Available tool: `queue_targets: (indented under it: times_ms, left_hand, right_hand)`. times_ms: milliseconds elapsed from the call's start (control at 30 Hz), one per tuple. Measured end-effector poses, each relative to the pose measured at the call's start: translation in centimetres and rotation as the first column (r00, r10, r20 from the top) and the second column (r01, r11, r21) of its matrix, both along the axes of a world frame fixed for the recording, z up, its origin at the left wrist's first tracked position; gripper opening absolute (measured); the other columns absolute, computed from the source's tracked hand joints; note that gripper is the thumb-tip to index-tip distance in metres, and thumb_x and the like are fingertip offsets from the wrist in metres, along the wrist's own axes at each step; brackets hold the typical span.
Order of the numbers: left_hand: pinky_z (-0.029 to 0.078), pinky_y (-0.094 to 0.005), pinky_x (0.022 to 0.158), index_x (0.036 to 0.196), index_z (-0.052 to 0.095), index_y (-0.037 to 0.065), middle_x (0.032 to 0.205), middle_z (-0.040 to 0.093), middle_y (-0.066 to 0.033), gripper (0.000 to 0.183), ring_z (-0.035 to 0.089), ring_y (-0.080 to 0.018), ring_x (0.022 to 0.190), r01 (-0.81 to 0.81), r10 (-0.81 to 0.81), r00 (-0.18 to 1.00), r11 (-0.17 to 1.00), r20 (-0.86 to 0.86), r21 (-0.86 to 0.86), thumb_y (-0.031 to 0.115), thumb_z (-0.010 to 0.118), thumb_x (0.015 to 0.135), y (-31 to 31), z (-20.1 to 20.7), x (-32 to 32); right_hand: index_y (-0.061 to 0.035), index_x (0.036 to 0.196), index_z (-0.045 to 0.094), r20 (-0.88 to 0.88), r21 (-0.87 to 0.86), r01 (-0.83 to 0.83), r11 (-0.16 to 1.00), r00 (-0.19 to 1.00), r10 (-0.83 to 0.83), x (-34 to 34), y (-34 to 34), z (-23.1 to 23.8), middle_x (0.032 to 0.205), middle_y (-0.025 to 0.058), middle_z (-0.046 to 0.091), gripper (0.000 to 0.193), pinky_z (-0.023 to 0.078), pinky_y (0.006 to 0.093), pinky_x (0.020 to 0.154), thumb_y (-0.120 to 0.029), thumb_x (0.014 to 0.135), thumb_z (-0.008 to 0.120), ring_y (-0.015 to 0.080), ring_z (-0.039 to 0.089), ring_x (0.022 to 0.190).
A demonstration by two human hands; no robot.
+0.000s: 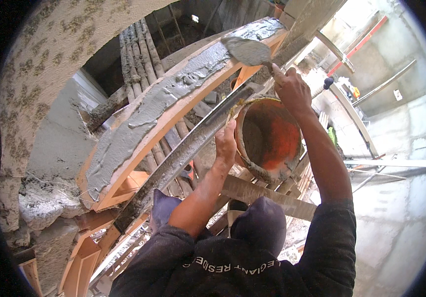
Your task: The person applies mortar to a curved wooden form using a trowel and then places stone tiles onto the mortar, pressing them into position. The person repeats this process, applying mortar and setting tiles along the curved structure.
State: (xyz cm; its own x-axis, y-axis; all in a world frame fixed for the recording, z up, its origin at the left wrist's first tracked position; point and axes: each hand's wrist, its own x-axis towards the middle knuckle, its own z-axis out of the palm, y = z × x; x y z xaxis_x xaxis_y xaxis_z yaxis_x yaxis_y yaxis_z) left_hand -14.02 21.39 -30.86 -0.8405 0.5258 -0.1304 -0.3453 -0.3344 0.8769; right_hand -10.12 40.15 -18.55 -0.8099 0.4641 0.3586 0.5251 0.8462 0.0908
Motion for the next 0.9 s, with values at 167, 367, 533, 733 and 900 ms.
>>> queue_targets:
  times_ms: [167,367,533,733,900]
  left_hand:
    - [0.037,-0.0279,0.056,0.069,0.054,0.004,0.064,0.049,0.0018,0.037,0.044,-0.0091,0.061,-0.031,0.031,0.999,1.000,-0.024,0.005,0.031,0.049,0.094,-0.1,-0.7,-0.4]
    - [0.044,-0.0275,0.075,0.100,0.062,-0.001,0.090,0.061,-0.0047,0.032,0.055,-0.0152,0.081,-0.005,0.002,0.999,0.997,-0.041,-0.081,0.028,0.050,0.093,-0.7,-0.1,-1.3]
    - [0.047,-0.0257,0.070,0.093,0.065,0.001,0.085,0.062,-0.0045,0.033,0.058,-0.0121,0.074,0.088,-0.103,0.986,0.990,0.133,0.113,0.031,0.049,0.093,-1.4,-1.0,-1.8]
    - [0.046,-0.0274,0.082,0.107,0.060,-0.005,0.101,0.062,-0.0086,0.036,0.059,-0.0158,0.091,0.273,-0.287,0.955,0.950,0.080,0.150,0.027,0.049,0.092,-1.0,1.7,-0.9]
    - [0.046,-0.0283,0.084,0.114,0.056,-0.009,0.103,0.062,-0.0110,0.040,0.059,-0.0168,0.094,0.333,-0.346,0.935,0.931,0.078,0.147,0.023,0.051,0.091,-1.3,2.8,-0.6]
  right_hand:
    - [-0.0198,0.125,0.056,0.054,-0.304,0.051,0.951,0.998,-0.036,0.0,-1.1,0.8,0.097,0.0167,0.056,0.042,0.048,0.0460,0.079,-0.029,0.084,0.058,0.0353,0.061,0.091]
    - [-0.0134,0.118,0.061,0.054,-0.422,0.044,0.905,0.998,-0.023,5.4,-6.2,2.0,0.097,0.0131,0.059,0.039,0.049,0.0412,0.078,-0.029,0.081,0.064,0.0317,0.061,0.088]
    - [-0.0046,0.108,0.060,0.051,-0.500,0.145,0.854,0.989,-0.139,14.5,-8.3,6.7,0.098,0.0156,0.063,0.030,0.047,0.0384,0.079,-0.019,0.082,0.061,0.0299,0.061,0.089]
    - [-0.0052,0.100,0.056,0.540,-0.440,0.265,0.858,0.841,0.017,19.1,-6.1,1.7,0.090,0.0159,0.062,0.021,0.047,0.0457,0.079,-0.020,0.085,0.050,0.0338,0.060,0.087]
    - [0.0005,0.096,0.056,0.581,-0.275,0.357,0.893,0.802,-0.141,18.1,-7.6,-5.3,0.084,0.0214,0.062,0.026,0.051,0.0447,0.068,-0.023,0.085,0.053,0.0341,0.064,0.082]
